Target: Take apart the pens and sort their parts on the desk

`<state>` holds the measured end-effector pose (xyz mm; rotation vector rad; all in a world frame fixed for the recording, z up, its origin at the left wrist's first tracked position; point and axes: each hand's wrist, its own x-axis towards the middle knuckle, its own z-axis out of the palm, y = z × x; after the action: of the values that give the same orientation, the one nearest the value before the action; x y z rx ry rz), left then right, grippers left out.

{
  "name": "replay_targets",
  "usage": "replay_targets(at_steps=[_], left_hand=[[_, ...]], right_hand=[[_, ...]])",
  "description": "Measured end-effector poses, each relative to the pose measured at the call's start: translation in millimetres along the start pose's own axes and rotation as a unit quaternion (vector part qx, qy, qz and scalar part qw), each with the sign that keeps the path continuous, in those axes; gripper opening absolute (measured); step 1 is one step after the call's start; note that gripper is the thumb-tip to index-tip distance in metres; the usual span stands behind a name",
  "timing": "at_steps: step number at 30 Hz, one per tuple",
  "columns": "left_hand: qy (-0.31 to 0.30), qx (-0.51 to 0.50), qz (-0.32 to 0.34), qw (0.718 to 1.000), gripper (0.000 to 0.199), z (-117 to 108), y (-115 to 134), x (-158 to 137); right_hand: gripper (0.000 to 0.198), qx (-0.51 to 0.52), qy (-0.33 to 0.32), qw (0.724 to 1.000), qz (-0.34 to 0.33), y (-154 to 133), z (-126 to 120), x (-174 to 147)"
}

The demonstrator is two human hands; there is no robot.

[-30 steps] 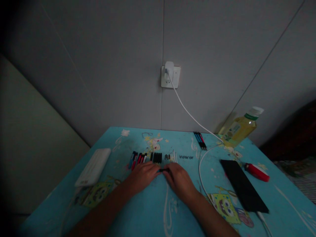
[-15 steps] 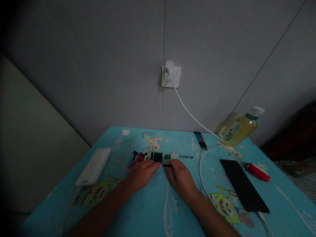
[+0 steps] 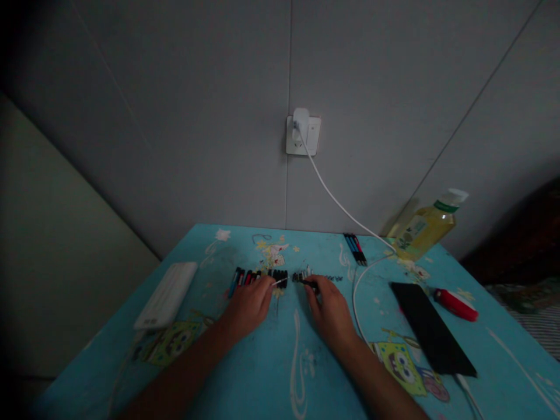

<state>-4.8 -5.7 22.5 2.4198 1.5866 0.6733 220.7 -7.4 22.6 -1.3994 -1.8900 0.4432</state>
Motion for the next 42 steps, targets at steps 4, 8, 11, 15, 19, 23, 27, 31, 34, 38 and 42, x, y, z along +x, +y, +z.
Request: replay_targets(at_steps=[4, 8, 11, 15, 19, 23, 27, 31, 34, 38, 42], left_hand=[[0.035, -0.133, -0.03, 0.99, 0.022, -1, 4, 0], [0.04, -0.256, -0.041, 0.965, 0.025, -1, 11, 0], [0.019, -0.321, -0.051, 0.945, 0.028, 1, 15, -1], [-0.014, -0.373, -0.056, 0.926, 0.032, 3, 20, -2], [-0.021, -0.396, -0.057, 0.916, 0.033, 1, 22, -3], [-0.003, -0.385, -0.065, 0.921, 0.032, -2, 22, -3], [0.015, -0.375, -0.069, 0.925, 0.031, -2, 20, -1], [0.028, -0.368, -0.073, 0.927, 0.03, -1, 17, 0], [0.037, -0.362, -0.077, 0.928, 0.029, 0, 15, 1], [0.082, -0.333, -0.091, 0.935, 0.029, 1, 11, 3], [0.139, -0.303, -0.119, 0.935, 0.029, -1, 3, 7]], right_hand=[[0.021, 0.064, -0.005, 0.998, 0.008, -4, 0, -1], [0.02, 0.118, -0.017, 0.993, -0.001, -12, 0, -5], [0.017, 0.139, -0.016, 0.99, -0.026, -16, 0, -5], [0.016, 0.154, -0.03, 0.986, -0.049, -21, -1, -6], [0.018, 0.155, -0.037, 0.986, -0.058, -26, -2, -6], [0.022, 0.143, -0.024, 0.989, -0.038, -27, -3, -7], [0.024, 0.13, -0.017, 0.991, -0.028, -25, -3, -7], [0.024, 0.124, -0.024, 0.991, -0.05, -25, -2, -6], [0.026, 0.122, -0.039, 0.989, -0.068, -25, -1, -6], [0.027, 0.085, -0.047, 0.992, -0.079, -18, 2, -6], [0.03, -0.011, -0.017, 0.996, -0.084, -4, 7, -2]])
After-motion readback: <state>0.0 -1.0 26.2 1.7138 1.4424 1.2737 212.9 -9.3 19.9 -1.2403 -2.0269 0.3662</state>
